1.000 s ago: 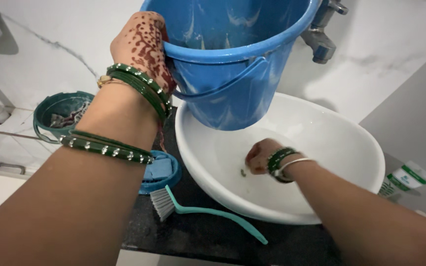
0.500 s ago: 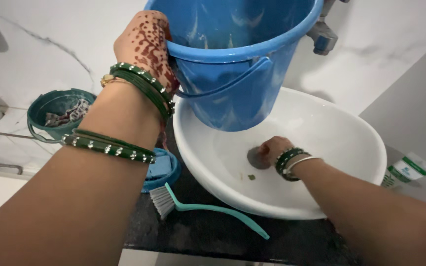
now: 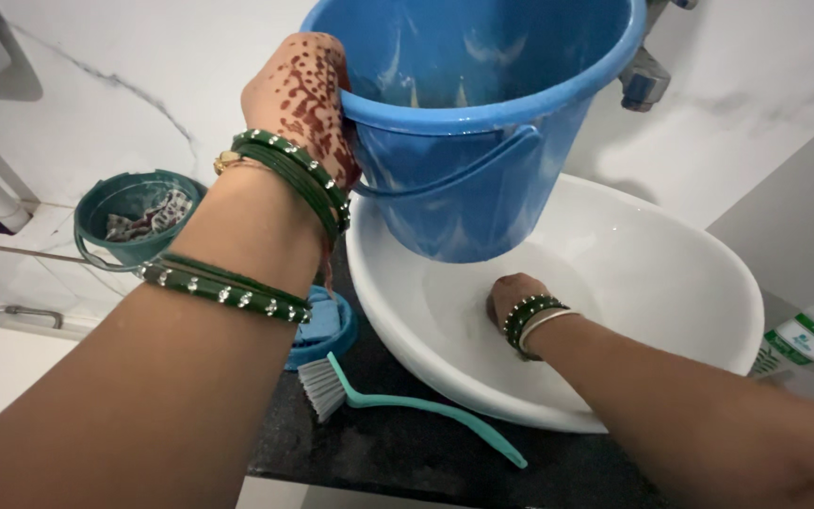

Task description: The person scrubs a blue plastic bucket using a brush and soap under a faucet in a sink, then rinses the bucket and pours the water into the drain.

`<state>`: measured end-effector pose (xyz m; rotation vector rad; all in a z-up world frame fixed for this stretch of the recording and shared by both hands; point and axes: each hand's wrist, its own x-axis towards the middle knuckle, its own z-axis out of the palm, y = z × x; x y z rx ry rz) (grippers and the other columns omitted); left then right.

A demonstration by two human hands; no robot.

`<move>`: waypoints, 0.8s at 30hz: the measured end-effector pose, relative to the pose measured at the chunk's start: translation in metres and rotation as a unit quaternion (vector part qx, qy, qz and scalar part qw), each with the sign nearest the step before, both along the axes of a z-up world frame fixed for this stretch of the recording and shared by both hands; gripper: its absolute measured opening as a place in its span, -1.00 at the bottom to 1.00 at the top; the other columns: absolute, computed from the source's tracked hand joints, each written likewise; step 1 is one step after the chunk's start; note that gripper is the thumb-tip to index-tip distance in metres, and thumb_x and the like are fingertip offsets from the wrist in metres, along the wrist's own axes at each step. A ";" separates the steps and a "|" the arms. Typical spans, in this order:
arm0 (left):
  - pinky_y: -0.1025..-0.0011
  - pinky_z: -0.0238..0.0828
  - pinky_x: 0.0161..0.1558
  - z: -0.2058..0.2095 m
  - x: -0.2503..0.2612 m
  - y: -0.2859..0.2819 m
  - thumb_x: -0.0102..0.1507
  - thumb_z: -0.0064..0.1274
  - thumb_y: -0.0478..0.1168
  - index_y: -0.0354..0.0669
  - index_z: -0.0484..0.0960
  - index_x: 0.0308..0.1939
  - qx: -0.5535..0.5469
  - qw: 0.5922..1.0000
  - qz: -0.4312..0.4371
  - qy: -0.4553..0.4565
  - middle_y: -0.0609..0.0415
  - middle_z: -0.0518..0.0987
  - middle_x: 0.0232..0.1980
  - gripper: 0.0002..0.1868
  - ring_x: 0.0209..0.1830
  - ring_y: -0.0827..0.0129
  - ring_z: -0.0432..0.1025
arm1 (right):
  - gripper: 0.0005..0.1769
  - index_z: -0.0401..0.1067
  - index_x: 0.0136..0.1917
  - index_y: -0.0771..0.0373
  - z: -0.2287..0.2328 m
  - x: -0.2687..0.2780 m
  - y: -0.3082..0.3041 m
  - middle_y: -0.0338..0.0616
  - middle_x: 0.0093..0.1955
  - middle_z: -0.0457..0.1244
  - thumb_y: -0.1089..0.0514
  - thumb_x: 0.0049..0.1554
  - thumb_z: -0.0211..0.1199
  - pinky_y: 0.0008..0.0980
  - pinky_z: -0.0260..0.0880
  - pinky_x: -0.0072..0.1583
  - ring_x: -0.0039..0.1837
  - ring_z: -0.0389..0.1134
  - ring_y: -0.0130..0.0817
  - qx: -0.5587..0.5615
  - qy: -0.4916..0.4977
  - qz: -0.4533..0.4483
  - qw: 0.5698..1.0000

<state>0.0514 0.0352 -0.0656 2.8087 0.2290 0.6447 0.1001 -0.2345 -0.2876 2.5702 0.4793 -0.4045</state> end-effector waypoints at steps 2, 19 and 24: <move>0.33 0.50 -0.10 0.000 -0.003 -0.003 -0.02 0.40 -0.30 -0.09 0.60 -0.16 0.004 1.000 -0.004 -0.005 -0.01 0.63 -0.20 -0.61 -0.17 0.15 0.57 | -0.73 0.60 0.02 0.30 0.001 0.013 -0.001 0.04 0.15 0.41 0.15 0.06 0.35 -0.28 0.48 0.25 0.23 0.45 -0.16 -0.012 0.055 -0.054 0.997; 0.32 0.49 -0.08 -0.010 -0.029 -0.009 -0.01 0.36 -0.34 -0.09 0.59 -0.14 -0.021 0.999 -0.013 -0.025 -0.03 0.62 -0.14 -0.61 -0.09 0.11 0.56 | -0.59 0.52 0.24 0.22 0.004 0.026 -0.002 0.01 0.27 0.38 0.07 0.15 0.27 -0.26 0.43 0.29 0.29 0.40 -0.15 -0.047 0.103 -0.035 0.993; 0.32 0.51 -0.10 -0.012 -0.030 -0.013 0.08 0.28 -0.38 -0.06 0.63 -0.16 0.017 0.999 0.022 -0.018 0.00 0.64 -0.14 -0.72 -0.12 0.14 0.57 | -0.58 0.51 0.25 0.23 -0.007 0.032 -0.015 -0.02 0.21 0.40 0.08 0.14 0.32 -0.25 0.49 0.23 0.24 0.45 -0.19 0.023 0.099 -0.041 0.994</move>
